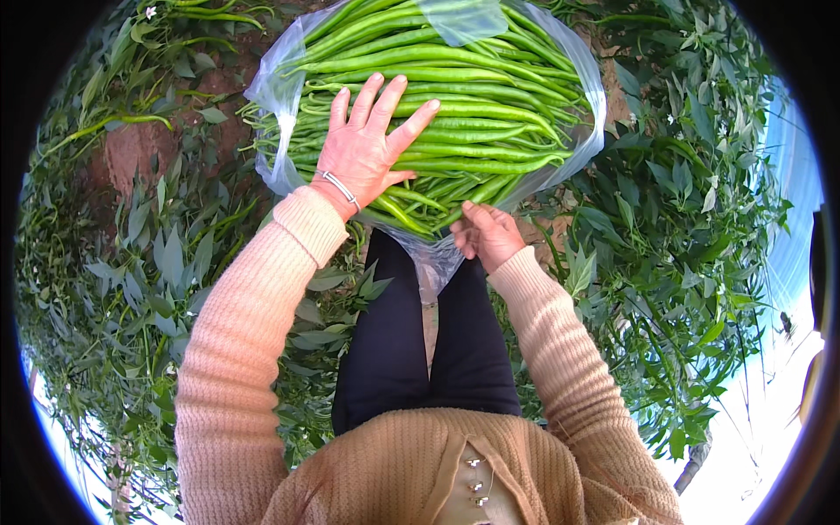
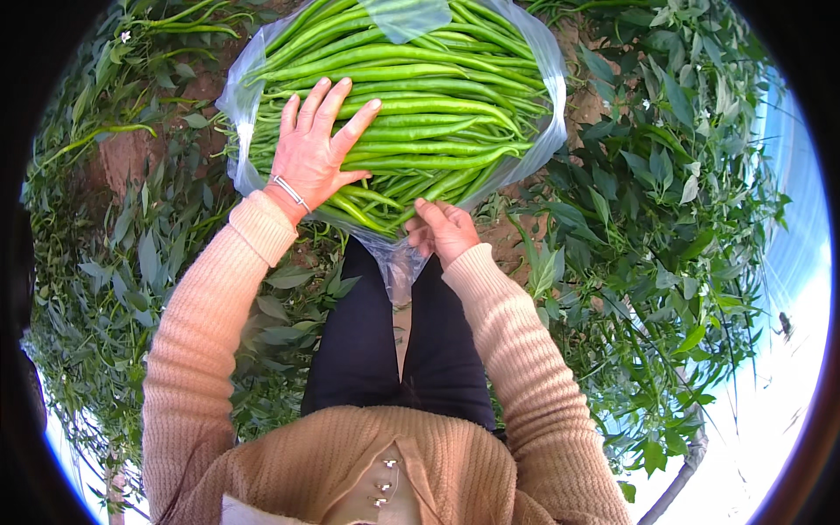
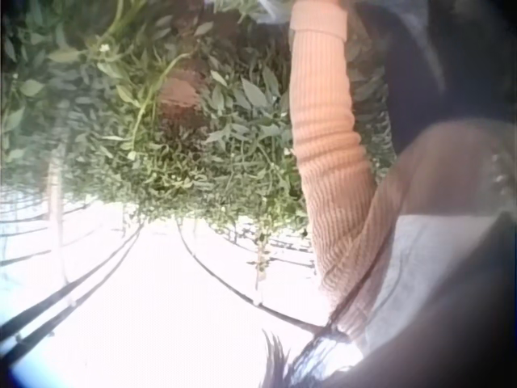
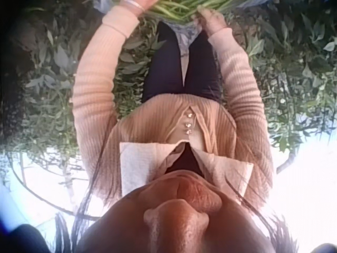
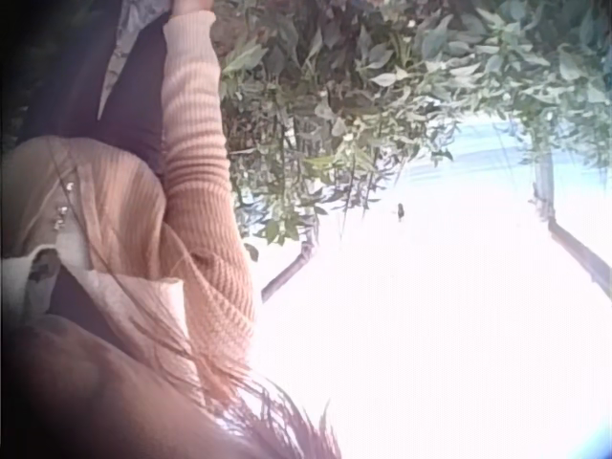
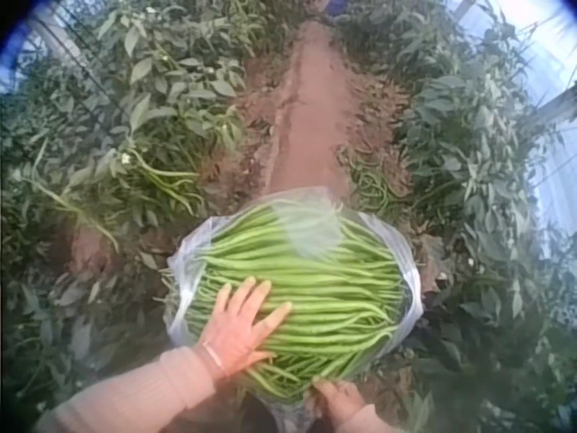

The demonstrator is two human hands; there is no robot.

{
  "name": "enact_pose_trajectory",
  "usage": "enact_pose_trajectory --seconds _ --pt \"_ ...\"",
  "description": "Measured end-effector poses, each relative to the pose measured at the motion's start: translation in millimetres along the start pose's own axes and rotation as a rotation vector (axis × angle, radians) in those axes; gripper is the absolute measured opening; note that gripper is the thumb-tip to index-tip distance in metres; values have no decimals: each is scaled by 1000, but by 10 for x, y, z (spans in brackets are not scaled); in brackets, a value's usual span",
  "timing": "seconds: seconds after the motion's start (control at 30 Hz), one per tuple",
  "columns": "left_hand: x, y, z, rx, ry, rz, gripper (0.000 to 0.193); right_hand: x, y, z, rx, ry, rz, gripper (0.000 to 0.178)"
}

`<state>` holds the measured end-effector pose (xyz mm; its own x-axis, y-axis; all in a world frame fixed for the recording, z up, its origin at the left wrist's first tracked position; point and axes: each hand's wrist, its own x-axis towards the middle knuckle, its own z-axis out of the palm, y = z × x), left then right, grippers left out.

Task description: The person places green chili peppers into a clear plastic bag, arranges them, and ties the bag closed. The person then picks up the bag and walks through the field.

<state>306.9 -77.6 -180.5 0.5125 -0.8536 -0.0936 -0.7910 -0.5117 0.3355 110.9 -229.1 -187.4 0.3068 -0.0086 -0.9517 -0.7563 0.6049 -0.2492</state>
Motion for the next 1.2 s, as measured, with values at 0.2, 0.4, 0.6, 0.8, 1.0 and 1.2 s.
enact_pose_trajectory --seconds 0.2,0.4,0.6,0.8,1.0,1.2 --pt "69 -2 22 -3 18 2 109 192 244 30 127 53 -149 32" --pt "57 -17 39 -5 39 -11 108 -475 384 193 183 -134 -110 28" --pt "-5 59 -14 -22 8 -19 109 -1354 617 12 17 131 -157 30" --pt "-162 137 -74 -35 -101 -39 118 -2244 879 -716 -655 390 -159 16" --pt "-252 138 -107 -21 -127 -69 113 -2762 804 -957 -886 350 -315 22" --pt "-325 102 -113 -26 -49 -29 110 -1869 -261 -811 -1171 236 -736 28"
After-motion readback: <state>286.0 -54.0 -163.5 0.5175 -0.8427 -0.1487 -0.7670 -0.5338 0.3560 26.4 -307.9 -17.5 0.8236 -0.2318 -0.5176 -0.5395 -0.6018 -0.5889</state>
